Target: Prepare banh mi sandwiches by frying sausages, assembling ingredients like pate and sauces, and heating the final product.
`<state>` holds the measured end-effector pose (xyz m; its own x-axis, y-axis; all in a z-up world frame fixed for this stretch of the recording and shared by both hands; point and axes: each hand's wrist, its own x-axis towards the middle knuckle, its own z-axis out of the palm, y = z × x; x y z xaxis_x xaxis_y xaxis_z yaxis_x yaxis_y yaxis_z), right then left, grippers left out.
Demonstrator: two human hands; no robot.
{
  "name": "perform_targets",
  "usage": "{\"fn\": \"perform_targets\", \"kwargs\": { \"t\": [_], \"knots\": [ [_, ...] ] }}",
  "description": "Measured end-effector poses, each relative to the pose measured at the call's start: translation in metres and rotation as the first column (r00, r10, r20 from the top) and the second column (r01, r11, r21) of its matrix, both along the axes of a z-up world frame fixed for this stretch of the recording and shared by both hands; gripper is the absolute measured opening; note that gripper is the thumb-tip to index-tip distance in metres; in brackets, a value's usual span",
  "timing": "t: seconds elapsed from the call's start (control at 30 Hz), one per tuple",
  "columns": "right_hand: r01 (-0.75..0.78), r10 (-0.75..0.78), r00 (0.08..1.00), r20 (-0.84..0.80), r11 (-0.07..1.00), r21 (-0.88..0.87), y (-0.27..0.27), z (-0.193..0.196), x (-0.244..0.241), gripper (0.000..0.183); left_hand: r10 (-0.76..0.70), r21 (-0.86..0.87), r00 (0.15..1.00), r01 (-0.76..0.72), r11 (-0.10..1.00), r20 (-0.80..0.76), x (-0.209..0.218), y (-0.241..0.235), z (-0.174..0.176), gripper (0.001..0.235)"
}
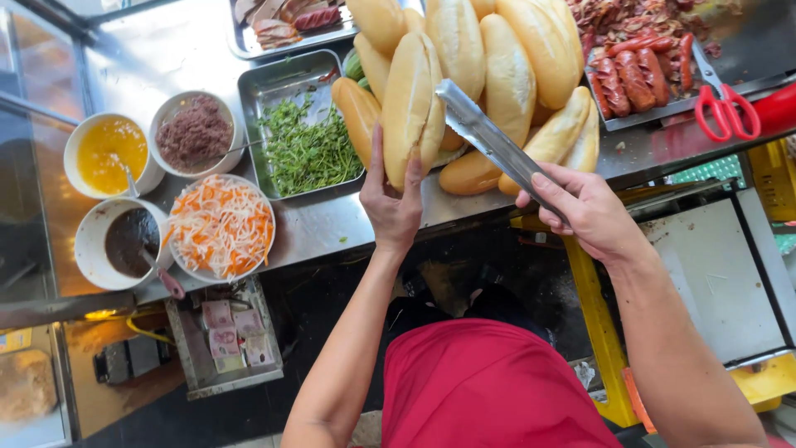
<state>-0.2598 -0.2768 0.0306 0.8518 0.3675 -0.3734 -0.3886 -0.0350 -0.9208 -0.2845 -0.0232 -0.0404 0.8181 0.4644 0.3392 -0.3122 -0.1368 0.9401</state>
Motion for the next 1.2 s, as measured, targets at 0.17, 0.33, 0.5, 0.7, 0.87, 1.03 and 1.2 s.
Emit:
{"fn": "perform_targets", "kwargs": {
  "t": [0.17,0.33,0.5,0.7,0.87,1.03,1.2],
  "knots": [
    [-0.133,0.126,0.987,-0.096,0.988,-0.074,-0.001,-0.022,0.006,0.04,-0.112,0.017,0.981,0.116,0.993,-0.16,-0.028,0.009,-0.004,0.075],
    [-0.13,0.128,0.991,-0.034,0.988,-0.086,-0.004,-0.026,0.01,0.047,0.096,0.285,0.987,-0.057,0.957,-0.128,-0.039,0.006,0.007,0.066],
    [-0.198,0.197,0.98,-0.021,0.967,-0.161,-0.01,-0.026,0.016,0.048,0.289,0.483,0.929,-0.148,0.863,-0.232,-0.039,-0.006,0.003,0.066],
    [-0.204,0.201,0.978,-0.048,0.977,-0.062,-0.039,-0.034,0.033,0.046,-0.017,-0.319,0.985,-0.04,0.947,-0.174,-0.043,-0.011,0.02,0.049],
    [-0.22,0.218,0.974,-0.056,0.975,-0.019,-0.033,-0.033,0.025,0.049,0.12,0.468,0.972,-0.011,0.884,-0.204,-0.058,-0.018,-0.013,0.06],
    [-0.269,0.263,0.963,-0.063,0.957,-0.113,-0.019,-0.034,0.008,0.052,0.21,0.346,0.956,-0.13,0.929,-0.205,-0.075,-0.007,-0.023,0.094],
    [-0.111,0.399,0.723,0.564,0.873,-0.474,-0.006,-0.023,0.01,0.045,0.284,0.392,0.933,-0.181,0.902,-0.222,-0.098,0.045,-0.029,0.097]
  ]
}}
